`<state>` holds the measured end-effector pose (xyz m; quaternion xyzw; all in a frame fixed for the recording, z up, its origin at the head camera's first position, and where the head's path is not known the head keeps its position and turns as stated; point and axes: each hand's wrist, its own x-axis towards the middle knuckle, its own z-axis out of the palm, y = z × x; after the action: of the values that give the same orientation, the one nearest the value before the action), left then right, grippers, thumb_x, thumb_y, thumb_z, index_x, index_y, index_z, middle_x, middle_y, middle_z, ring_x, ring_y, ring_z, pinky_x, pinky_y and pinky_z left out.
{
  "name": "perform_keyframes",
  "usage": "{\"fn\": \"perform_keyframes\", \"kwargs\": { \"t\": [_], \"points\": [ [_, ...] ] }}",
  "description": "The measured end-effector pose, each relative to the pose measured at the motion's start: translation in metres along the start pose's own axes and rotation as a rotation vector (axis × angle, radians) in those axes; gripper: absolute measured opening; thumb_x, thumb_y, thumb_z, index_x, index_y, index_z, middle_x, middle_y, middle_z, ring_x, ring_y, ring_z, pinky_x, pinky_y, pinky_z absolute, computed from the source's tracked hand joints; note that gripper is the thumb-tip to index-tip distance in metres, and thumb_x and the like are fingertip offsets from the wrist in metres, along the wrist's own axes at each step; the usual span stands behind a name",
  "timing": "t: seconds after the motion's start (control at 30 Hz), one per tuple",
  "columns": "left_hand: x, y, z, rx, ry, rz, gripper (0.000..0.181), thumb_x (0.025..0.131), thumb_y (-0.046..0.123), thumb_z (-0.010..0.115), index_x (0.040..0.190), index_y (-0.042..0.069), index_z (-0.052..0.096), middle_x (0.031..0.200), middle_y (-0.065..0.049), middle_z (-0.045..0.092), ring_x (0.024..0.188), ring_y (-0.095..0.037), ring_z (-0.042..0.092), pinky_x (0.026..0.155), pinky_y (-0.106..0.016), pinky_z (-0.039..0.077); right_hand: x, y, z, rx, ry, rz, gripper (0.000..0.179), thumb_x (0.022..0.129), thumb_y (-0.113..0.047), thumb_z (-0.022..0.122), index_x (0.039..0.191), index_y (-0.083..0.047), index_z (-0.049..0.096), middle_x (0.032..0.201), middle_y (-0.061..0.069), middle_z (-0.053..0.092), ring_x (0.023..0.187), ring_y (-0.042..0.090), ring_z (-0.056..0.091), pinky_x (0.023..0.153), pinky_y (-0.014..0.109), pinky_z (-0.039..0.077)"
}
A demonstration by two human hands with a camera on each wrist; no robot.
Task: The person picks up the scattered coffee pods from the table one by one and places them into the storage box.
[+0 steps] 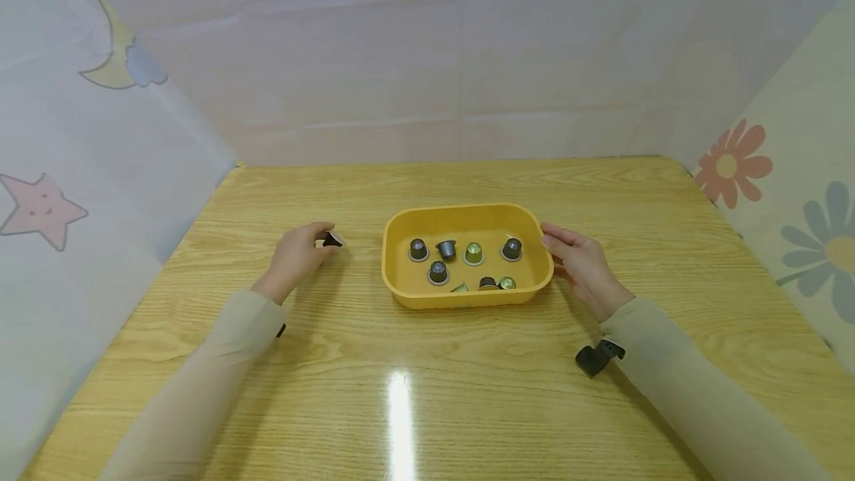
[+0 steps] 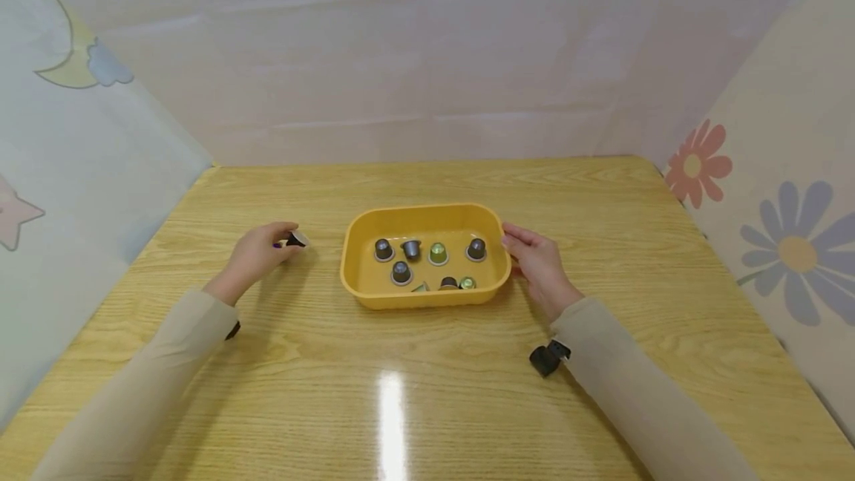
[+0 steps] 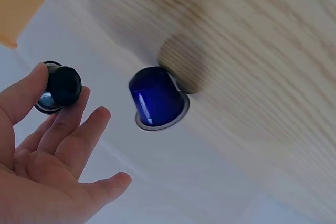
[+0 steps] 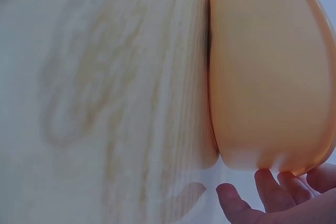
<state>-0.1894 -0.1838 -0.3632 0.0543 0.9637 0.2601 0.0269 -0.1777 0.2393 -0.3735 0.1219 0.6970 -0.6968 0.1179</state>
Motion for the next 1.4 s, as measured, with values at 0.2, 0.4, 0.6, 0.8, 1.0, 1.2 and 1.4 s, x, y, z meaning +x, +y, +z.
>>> {"fn": "perform_keyframes", "kwargs": {
  "t": [0.2, 0.4, 0.6, 0.8, 1.0, 1.2, 1.4],
  "points": [
    [-0.004, 0.005, 0.000, -0.004, -0.007, 0.016, 0.052, 0.094, 0.014, 0.066, 0.139, -0.004, 0.048, 0.130, -0.025, 0.057, 0.122, -0.043, 0.049, 0.101, -0.057, 0.039, -0.001, 0.000, 0.000, -0.004, -0.001, 0.002, 0.055, 0.102, -0.022, 0.052, 0.151, -0.008, 0.033, 0.154, 0.013, 0.032, 0.099, 0.002, 0.053, 0.078, 0.017, 0.051],
    [-0.013, 0.013, 0.001, -0.055, 0.007, 0.053, 0.052, 0.094, 0.013, 0.066, 0.139, -0.005, 0.048, 0.132, -0.024, 0.056, 0.122, -0.040, 0.052, 0.102, -0.054, 0.041, 0.000, 0.000, 0.000, -0.001, 0.001, 0.005, 0.054, 0.102, -0.021, 0.052, 0.151, -0.008, 0.034, 0.154, 0.013, 0.033, 0.099, 0.002, 0.053, 0.077, 0.017, 0.051],
    [-0.019, 0.022, 0.005, -0.118, 0.007, 0.070, 0.052, 0.094, 0.013, 0.066, 0.138, -0.006, 0.048, 0.130, -0.024, 0.057, 0.120, -0.038, 0.055, 0.101, -0.051, 0.043, 0.000, 0.001, 0.001, -0.002, 0.003, -0.001, 0.054, 0.102, -0.022, 0.053, 0.151, -0.008, 0.035, 0.152, 0.013, 0.035, 0.099, 0.003, 0.053, 0.077, 0.018, 0.052],
    [-0.025, 0.032, 0.006, -0.189, -0.005, 0.107, 0.052, 0.093, 0.010, 0.066, 0.139, -0.006, 0.047, 0.132, -0.024, 0.056, 0.122, -0.037, 0.054, 0.101, -0.049, 0.044, 0.000, 0.001, 0.000, -0.003, 0.007, -0.009, 0.054, 0.102, -0.022, 0.053, 0.150, -0.007, 0.035, 0.151, 0.012, 0.037, 0.097, 0.003, 0.053, 0.076, 0.017, 0.051],
    [-0.029, 0.046, 0.007, -0.215, -0.015, 0.134, 0.053, 0.092, 0.011, 0.068, 0.139, -0.004, 0.049, 0.132, -0.021, 0.057, 0.124, -0.036, 0.053, 0.101, -0.047, 0.044, 0.000, 0.002, 0.000, 0.004, 0.002, -0.011, 0.055, 0.101, -0.022, 0.054, 0.151, -0.007, 0.035, 0.148, 0.010, 0.040, 0.097, 0.003, 0.054, 0.075, 0.017, 0.051],
    [-0.030, 0.056, 0.008, -0.205, -0.002, 0.168, 0.052, 0.091, 0.011, 0.070, 0.138, -0.004, 0.051, 0.132, -0.020, 0.058, 0.126, -0.036, 0.050, 0.105, -0.051, 0.039, 0.001, 0.002, -0.001, 0.007, 0.002, -0.006, 0.055, 0.101, -0.023, 0.054, 0.151, -0.008, 0.035, 0.151, 0.013, 0.036, 0.097, 0.003, 0.055, 0.076, 0.018, 0.052],
    [-0.031, 0.064, 0.013, -0.209, 0.000, 0.206, 0.052, 0.090, 0.012, 0.071, 0.136, -0.003, 0.053, 0.129, -0.018, 0.060, 0.124, -0.034, 0.052, 0.107, -0.050, 0.037, 0.001, 0.002, 0.000, -0.011, 0.002, -0.008, 0.054, 0.102, -0.022, 0.053, 0.151, -0.008, 0.035, 0.153, 0.013, 0.034, 0.098, 0.003, 0.053, 0.076, 0.017, 0.051]
  ]
}}
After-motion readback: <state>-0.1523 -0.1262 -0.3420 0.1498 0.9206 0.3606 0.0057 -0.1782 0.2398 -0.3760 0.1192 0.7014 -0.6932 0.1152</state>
